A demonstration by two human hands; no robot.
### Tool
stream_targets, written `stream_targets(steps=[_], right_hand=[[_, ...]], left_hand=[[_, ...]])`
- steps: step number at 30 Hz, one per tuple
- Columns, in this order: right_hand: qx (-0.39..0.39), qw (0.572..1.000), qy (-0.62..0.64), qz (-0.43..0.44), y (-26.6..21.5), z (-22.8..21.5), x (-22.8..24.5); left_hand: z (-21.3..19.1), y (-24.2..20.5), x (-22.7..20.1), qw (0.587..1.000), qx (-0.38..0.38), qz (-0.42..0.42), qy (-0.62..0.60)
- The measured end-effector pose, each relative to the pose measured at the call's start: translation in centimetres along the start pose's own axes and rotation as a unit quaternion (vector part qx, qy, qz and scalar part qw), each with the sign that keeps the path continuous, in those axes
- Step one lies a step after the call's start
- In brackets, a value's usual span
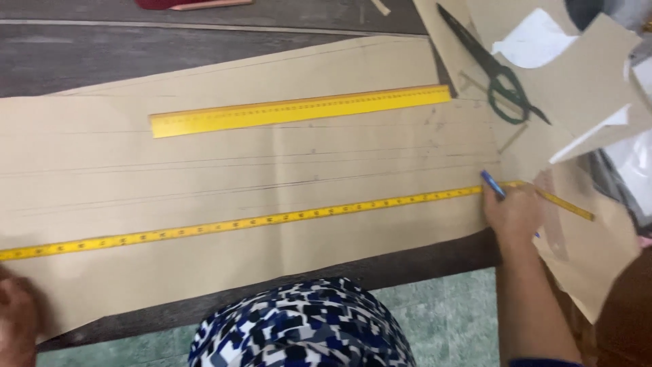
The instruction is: The person uses a yellow ruler and a flexible measuring tape to measure and mark lines on a large piece of beige fabric. They draw straight lines with a blue pen along the ruler and make small marks at specific intervals using the measuring tape.
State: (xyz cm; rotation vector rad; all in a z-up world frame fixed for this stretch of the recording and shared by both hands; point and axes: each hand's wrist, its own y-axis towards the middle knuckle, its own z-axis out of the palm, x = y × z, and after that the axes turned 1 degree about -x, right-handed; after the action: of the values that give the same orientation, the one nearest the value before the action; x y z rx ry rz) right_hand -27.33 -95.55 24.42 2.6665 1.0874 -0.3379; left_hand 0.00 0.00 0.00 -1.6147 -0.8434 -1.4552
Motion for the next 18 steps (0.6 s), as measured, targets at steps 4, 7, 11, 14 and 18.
stream_targets(steps=[4,7,11,14,18], right_hand=[[0.135,0.988,-0.011,0.069,0.7,-4.5,2.7],[0.213,0.967,0.072,0.116,1.1,-6.5,3.5],[0.211,0.972,0.037,0.093,1.4,-5.6,2.7],[0.245,0.964,0.023,0.099,1.4,-6.7,3.4],[0.183,0.949,0.206,0.153,1.2,0.3,0.0]], left_hand=[[-11.5,3.5,16.7,0.795,-0.015,-0.26,-0.548],[-13.7,5.6,20.7,0.638,-0.067,-0.225,-0.734],[-15.1,6.2,22.7,0.756,-0.17,-0.265,-0.574],[-16.1,6.5,24.3,0.742,-0.16,-0.267,-0.594],[-17.1,7.0,25.0,0.741,-0.139,-0.291,-0.589]])
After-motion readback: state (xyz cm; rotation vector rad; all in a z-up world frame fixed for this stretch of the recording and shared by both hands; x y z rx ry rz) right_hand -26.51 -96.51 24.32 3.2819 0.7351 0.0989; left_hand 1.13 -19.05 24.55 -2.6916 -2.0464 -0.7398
